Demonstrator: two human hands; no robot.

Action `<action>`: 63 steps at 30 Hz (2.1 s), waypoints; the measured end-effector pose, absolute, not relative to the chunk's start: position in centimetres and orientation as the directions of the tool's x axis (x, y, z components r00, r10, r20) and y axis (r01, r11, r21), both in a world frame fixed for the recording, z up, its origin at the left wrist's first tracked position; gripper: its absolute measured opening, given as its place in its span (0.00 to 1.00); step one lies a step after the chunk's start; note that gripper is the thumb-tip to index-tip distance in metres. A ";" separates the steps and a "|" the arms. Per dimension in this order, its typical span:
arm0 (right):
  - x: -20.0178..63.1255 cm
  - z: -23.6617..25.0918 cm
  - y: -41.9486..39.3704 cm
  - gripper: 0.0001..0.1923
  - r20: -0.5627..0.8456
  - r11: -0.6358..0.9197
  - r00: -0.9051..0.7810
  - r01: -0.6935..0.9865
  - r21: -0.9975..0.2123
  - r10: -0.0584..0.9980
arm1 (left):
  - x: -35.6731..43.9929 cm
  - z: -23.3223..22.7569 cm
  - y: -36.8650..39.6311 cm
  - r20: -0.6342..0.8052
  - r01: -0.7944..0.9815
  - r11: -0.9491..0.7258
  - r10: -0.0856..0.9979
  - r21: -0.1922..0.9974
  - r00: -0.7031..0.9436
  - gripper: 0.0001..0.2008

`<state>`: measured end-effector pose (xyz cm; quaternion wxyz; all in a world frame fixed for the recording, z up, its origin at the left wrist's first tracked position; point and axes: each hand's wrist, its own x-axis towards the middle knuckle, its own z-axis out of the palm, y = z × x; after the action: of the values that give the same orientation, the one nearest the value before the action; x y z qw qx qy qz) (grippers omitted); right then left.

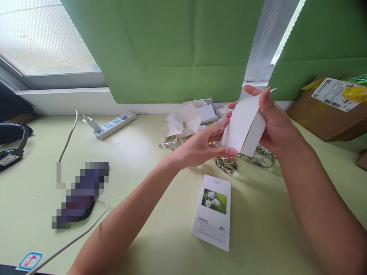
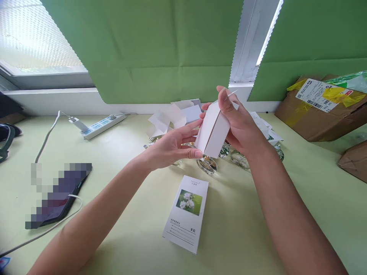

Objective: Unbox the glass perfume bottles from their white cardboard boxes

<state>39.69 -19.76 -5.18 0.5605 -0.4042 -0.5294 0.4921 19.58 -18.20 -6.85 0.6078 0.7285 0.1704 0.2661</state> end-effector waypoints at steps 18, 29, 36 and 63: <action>39.5 -5.6 -19.3 0.33 0.285 0.281 -0.029 -0.082 -0.956 0.958 | 19.4 -6.6 -18.5 0.163 -0.024 -0.269 0.509 0.963 0.845 0.42; 36.5 -5.3 -20.0 0.28 0.374 0.384 0.148 -0.044 -0.922 0.916 | 19.7 -6.6 -18.7 0.207 -0.036 -0.307 0.547 0.951 0.811 0.44; 37.4 -4.9 -20.1 0.29 0.382 0.379 0.015 -0.171 -0.910 0.924 | 19.4 -6.9 -18.4 0.185 -0.021 -0.260 0.626 0.965 0.758 0.45; 37.9 -5.5 -19.4 0.36 0.396 0.391 -0.054 -0.086 -0.917 0.917 | 19.6 -5.9 -19.0 0.172 0.032 -0.301 0.626 0.953 0.761 0.39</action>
<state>37.94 -19.40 -5.52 0.5903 -0.3527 -0.5889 0.4247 19.58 -19.04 -5.88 0.5503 0.7600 0.2162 0.2699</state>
